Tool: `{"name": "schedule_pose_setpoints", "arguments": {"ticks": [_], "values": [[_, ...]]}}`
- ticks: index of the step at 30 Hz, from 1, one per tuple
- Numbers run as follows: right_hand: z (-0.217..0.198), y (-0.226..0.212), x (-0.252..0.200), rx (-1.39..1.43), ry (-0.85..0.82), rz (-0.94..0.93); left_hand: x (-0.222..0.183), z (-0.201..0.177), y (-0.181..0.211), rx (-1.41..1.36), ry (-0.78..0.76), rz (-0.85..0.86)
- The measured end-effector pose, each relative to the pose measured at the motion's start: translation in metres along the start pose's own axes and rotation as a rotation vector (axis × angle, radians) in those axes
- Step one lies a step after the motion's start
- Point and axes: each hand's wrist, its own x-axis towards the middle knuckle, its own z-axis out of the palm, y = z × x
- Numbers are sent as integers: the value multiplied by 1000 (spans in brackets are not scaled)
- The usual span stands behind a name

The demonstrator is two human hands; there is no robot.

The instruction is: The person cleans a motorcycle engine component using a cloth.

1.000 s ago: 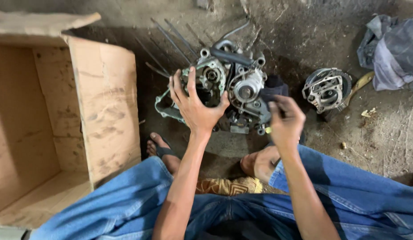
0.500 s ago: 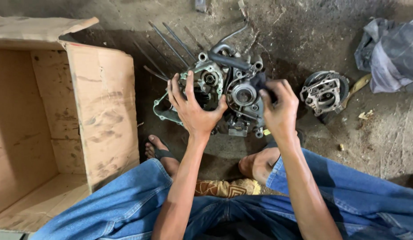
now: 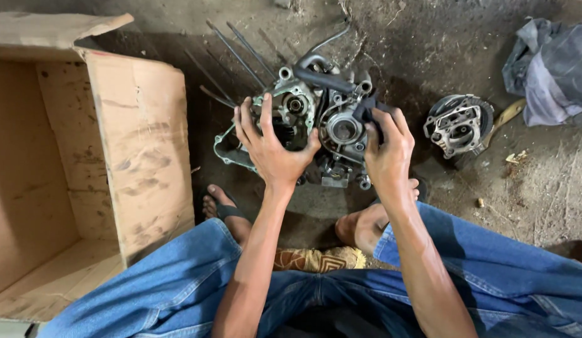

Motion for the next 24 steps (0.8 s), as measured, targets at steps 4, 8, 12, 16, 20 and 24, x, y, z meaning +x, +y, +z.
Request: {"name": "schedule_pose_setpoints", "arguments": {"ticks": [4, 8, 12, 16, 20, 24], "values": [[-2, 5, -2, -1, 18, 39, 4, 2, 2, -20, -7, -8], [1, 6, 15, -34, 8, 23, 4, 3, 1, 2, -12, -7], [0, 1, 15, -49, -3, -30, 4, 3, 2, -24, -12, 13], [-3, -1, 6, -14, 3, -27, 3, 1, 1, -5, -5, 13], [-7, 9, -1, -37, 15, -10, 3, 5, 1, -10, 3, 15], [2, 8, 9, -66, 5, -35, 0, -1, 0, 13, -20, 8]]}}
